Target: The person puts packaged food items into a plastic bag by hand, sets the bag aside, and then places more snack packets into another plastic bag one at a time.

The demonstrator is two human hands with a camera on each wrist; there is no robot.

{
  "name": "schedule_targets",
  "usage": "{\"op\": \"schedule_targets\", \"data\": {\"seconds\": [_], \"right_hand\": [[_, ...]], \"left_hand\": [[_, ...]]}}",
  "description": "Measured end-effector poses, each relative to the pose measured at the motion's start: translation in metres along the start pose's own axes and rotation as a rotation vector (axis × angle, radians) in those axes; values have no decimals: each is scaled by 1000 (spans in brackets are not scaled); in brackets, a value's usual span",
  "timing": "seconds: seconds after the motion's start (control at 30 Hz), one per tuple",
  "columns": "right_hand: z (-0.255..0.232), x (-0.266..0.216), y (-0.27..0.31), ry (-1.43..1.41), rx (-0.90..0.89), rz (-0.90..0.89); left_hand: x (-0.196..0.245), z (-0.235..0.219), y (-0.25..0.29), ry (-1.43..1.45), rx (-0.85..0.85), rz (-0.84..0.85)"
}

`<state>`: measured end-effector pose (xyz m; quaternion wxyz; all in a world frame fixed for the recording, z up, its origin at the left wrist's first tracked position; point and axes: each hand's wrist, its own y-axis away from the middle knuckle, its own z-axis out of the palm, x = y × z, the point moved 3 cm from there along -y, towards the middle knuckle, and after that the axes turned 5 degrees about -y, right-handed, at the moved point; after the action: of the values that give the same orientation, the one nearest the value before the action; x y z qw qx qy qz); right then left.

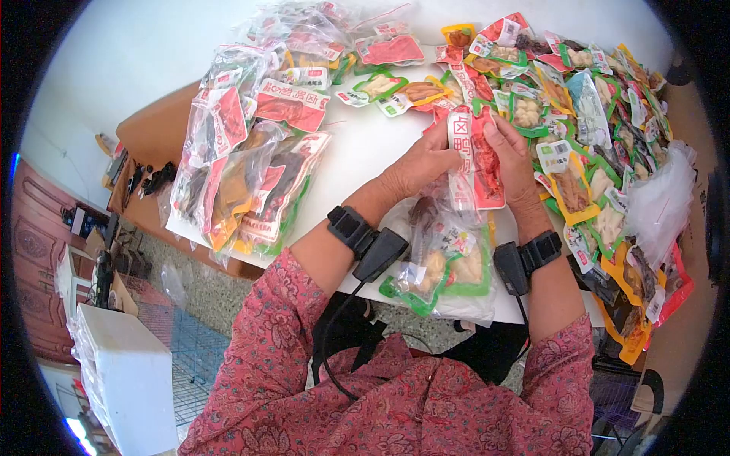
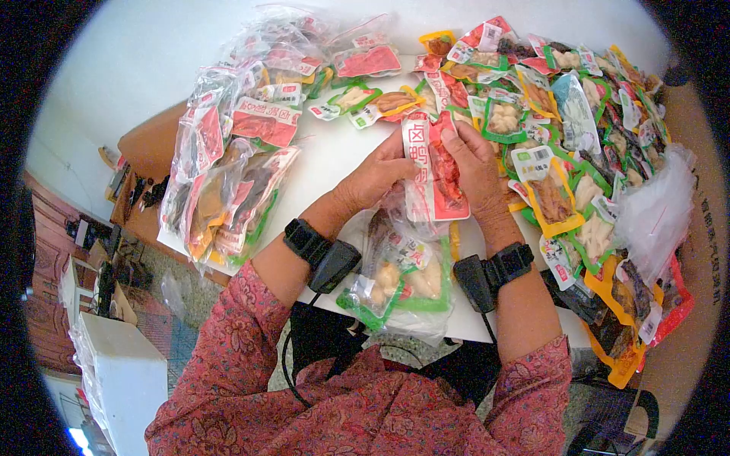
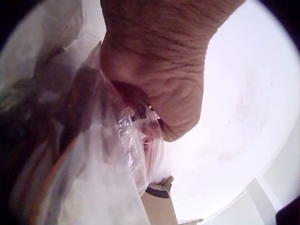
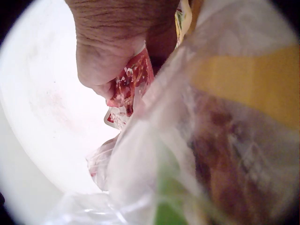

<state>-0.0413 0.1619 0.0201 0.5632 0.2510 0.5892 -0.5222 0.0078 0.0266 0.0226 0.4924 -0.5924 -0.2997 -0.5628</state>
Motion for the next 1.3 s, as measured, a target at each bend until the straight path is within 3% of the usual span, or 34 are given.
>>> {"op": "schedule_targets", "data": {"seconds": [0.27, 0.53, 1.3], "right_hand": [[-2, -1, 0, 86, 2, -24], [-1, 0, 0, -44, 2, 16], [0, -1, -1, -27, 17, -1]], "left_hand": [[3, 2, 0, -12, -10, -13], [1, 2, 0, 18, -32, -3], [4, 5, 0, -5, -56, 13]]}}
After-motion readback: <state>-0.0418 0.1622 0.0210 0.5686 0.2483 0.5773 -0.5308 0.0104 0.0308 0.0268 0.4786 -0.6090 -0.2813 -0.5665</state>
